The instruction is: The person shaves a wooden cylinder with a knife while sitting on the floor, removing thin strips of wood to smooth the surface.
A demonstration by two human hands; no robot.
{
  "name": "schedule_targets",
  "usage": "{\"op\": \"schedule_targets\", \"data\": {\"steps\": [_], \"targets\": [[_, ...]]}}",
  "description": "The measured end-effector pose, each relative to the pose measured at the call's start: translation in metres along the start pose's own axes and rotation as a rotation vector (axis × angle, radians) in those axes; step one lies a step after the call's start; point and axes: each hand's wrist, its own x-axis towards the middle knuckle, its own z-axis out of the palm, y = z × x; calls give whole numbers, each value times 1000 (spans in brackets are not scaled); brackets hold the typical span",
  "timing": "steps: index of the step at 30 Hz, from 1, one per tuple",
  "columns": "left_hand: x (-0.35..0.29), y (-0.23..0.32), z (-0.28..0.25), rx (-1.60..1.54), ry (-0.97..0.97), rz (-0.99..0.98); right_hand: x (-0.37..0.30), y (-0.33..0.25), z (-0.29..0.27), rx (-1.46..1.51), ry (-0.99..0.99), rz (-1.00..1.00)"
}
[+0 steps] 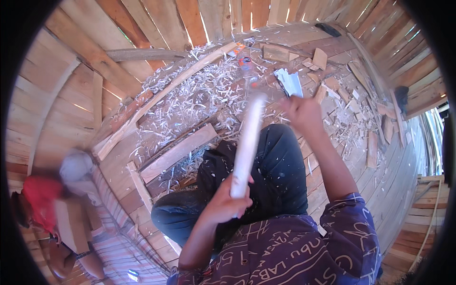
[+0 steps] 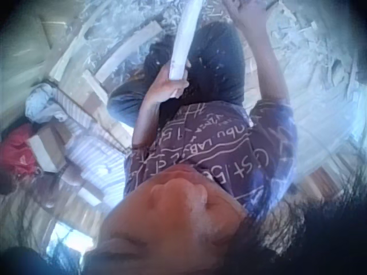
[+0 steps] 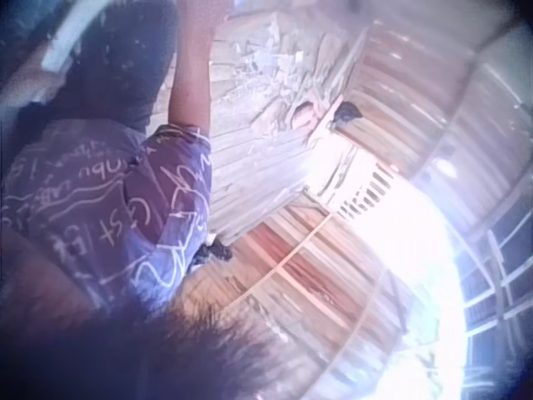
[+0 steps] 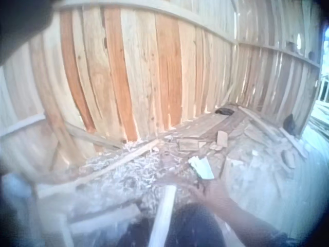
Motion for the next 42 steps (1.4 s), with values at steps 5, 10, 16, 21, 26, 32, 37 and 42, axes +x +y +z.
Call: {"op": "schedule_targets", "data": {"steps": [5, 10, 16, 21, 26, 32, 37, 42], "targets": [[-28, -34, 46, -50, -127, -90, 26, 92, -14, 273, 183, 452], [-31, -38, 14, -702, -183, 44, -66, 31, 20, 333, -77, 170], [-40, -20, 21, -641, -171, 11, -90, -30, 8, 653, -265, -148], [-45, -23, 34, -515, -68, 9, -85, -41, -5, 383, -293, -547], [-46, -27, 45, -147, 171, 7, -71, -30, 4, 251, -278, -188], [-50, -52, 88, 456, 118, 21, -14, 86, 34, 310, -9, 421], [-55, -45, 27, -442, 240, 100, -89, 55, 50, 581, -221, 366], [-55, -21, 30, -462, 16, 3, -94, 16, 55, 486, -317, 331]]}}
